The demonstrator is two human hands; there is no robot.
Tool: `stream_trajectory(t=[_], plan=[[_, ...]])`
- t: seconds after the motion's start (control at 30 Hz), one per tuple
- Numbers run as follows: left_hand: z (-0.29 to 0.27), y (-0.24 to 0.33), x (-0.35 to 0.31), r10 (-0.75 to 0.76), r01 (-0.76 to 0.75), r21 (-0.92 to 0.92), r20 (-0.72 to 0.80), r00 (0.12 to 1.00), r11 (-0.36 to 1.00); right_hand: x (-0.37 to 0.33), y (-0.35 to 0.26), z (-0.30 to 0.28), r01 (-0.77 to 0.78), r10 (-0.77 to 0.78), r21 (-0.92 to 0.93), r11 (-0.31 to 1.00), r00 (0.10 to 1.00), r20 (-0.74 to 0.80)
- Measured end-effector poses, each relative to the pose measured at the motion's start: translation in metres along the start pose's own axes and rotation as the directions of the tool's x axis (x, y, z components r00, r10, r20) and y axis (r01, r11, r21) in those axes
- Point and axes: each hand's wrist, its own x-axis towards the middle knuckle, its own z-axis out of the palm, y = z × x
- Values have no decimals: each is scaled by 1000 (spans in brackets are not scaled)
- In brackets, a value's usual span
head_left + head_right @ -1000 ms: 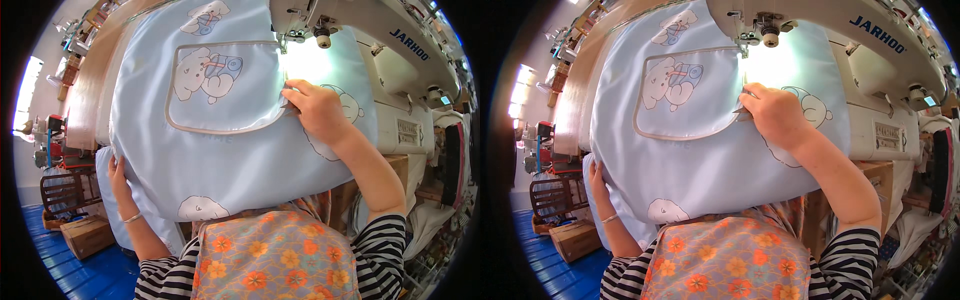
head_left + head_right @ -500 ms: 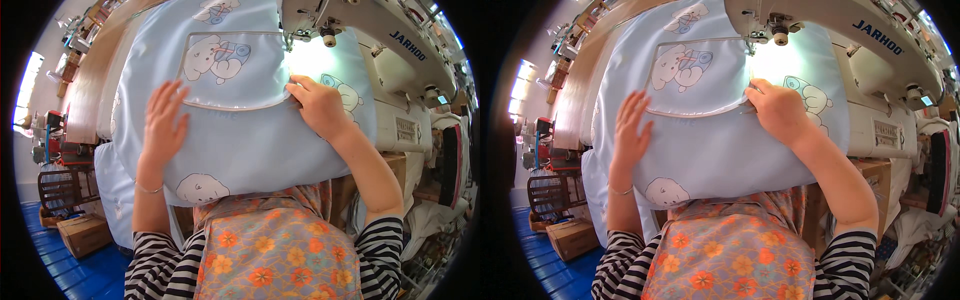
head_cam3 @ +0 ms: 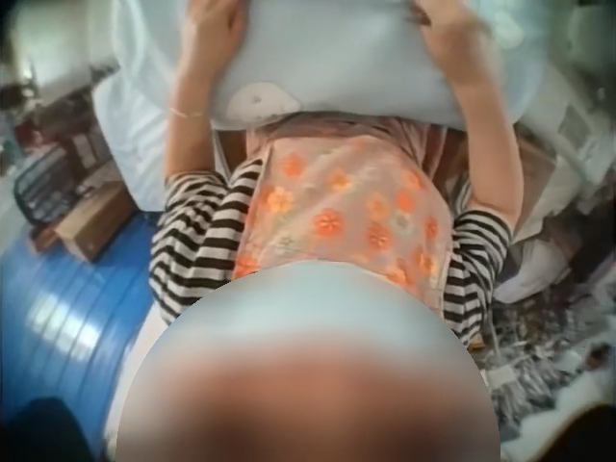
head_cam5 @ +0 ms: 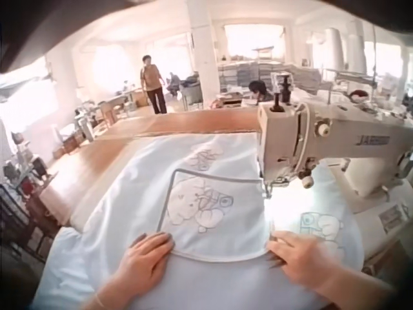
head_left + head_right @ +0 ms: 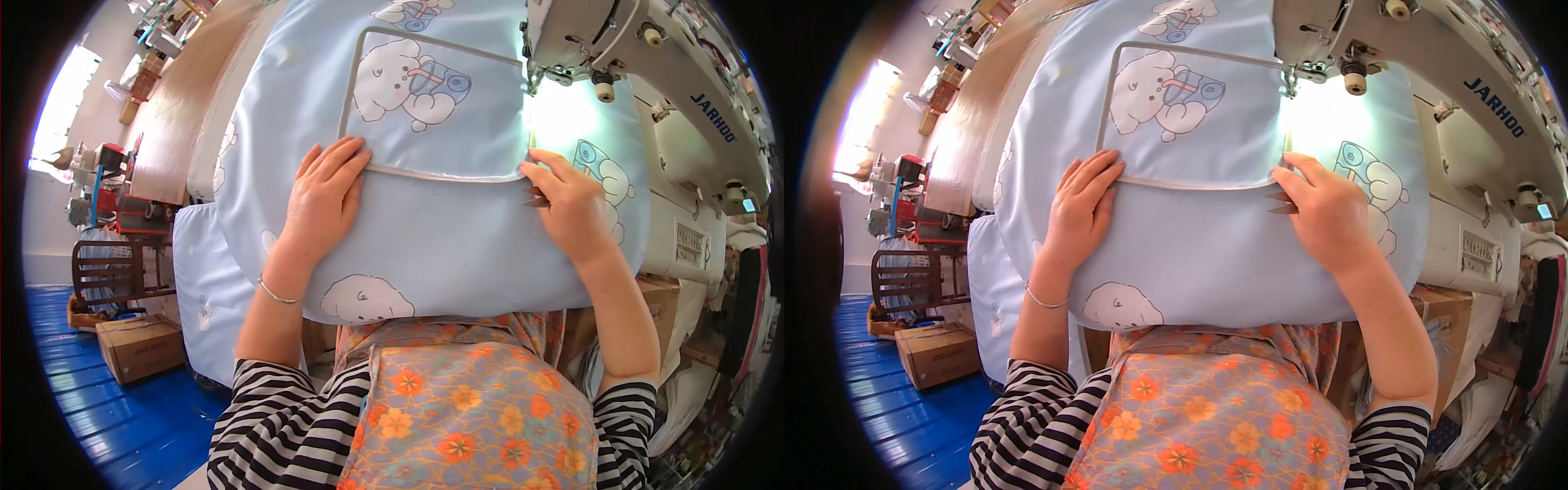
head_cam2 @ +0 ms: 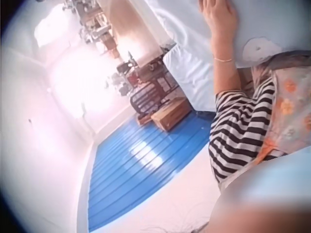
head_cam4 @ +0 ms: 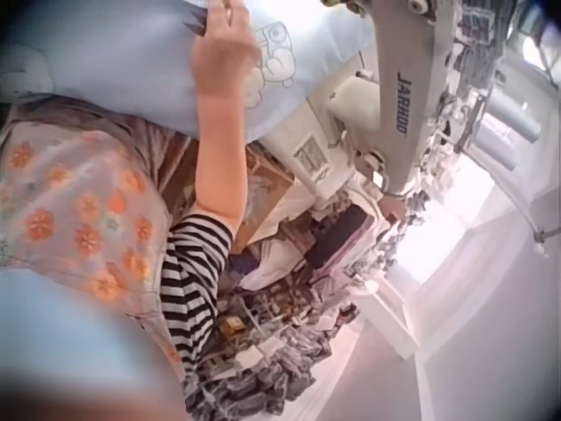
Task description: Sewing small transparent plastic pockets onto printed fabric panels using an industrial sewing machine.
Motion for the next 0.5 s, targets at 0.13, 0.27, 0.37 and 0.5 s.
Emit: stream_trajectory(t=[0.13,0.27,0.37,0.5], plan=[[-7,0,5,5,-5,-5,7,1000,1000,0,0,1,-6,6,15,1000,1000,7],[-13,-3,16,-15,17,-49,47,999,999,1,1,1,-5,5,20,1000,1000,7],[-8,12,41,29,-32,-46,-62,998,998,0,2,0,-2,2,5,1000,1000,-1],[27,53,95,332,-329,-196,-18,943,924,-1,4,-1,5,-5,-9,1000,1000,0]])
